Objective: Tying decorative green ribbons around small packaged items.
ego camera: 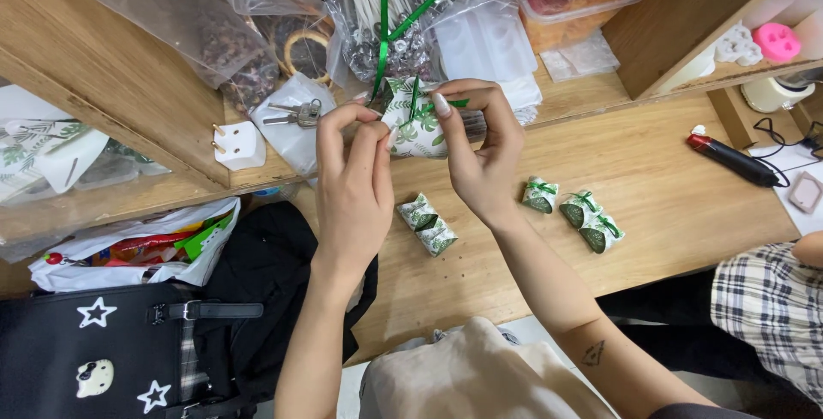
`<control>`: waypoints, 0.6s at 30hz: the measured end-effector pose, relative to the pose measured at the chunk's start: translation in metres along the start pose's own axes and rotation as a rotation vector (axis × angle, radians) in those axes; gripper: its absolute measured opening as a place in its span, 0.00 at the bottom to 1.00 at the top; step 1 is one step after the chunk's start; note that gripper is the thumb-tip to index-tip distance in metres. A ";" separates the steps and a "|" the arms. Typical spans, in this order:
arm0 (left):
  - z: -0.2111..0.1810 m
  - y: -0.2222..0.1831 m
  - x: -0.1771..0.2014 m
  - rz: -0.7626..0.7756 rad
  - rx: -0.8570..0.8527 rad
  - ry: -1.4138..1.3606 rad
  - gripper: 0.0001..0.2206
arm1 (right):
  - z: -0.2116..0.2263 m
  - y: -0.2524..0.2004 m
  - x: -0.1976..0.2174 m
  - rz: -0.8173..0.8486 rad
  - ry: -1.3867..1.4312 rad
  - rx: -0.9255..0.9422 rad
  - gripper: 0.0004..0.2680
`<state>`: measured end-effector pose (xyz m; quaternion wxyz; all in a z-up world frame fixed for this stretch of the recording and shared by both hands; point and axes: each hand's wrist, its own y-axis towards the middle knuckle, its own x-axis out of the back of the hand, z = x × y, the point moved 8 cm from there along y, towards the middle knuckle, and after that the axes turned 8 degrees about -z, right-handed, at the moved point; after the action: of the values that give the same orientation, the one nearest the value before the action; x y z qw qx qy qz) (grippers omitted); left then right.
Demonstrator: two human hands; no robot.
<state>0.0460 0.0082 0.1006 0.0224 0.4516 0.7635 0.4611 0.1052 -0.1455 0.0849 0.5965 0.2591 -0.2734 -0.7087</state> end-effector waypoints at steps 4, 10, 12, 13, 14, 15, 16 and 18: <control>-0.013 0.005 0.012 -0.079 -0.079 0.057 0.03 | 0.001 0.006 0.007 0.012 -0.022 0.055 0.02; -0.009 0.006 0.015 -0.009 0.040 -0.113 0.04 | 0.013 0.007 0.014 0.081 -0.033 0.158 0.05; 0.023 -0.005 0.004 0.071 0.501 -0.359 0.03 | 0.014 0.005 0.014 0.107 -0.013 0.166 0.05; 0.024 -0.004 0.006 0.068 0.504 -0.356 0.03 | 0.015 0.004 0.015 0.110 -0.009 0.165 0.05; 0.024 -0.002 0.005 0.096 0.498 -0.425 0.06 | 0.018 0.003 0.013 0.134 -0.015 0.196 0.05; 0.023 0.000 0.003 0.124 0.492 -0.494 0.08 | 0.021 0.003 0.012 0.157 -0.021 0.227 0.05; 0.024 0.000 0.004 0.123 0.493 -0.493 0.08 | 0.021 0.004 0.012 0.158 -0.020 0.227 0.05; 0.026 -0.002 0.002 0.161 0.489 -0.442 0.07 | 0.027 0.002 0.009 0.219 -0.082 0.321 0.06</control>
<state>0.0555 0.0266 0.0853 0.0420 0.5914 0.7901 0.1554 0.0871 -0.1522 0.1053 0.6095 0.2905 -0.4335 -0.5968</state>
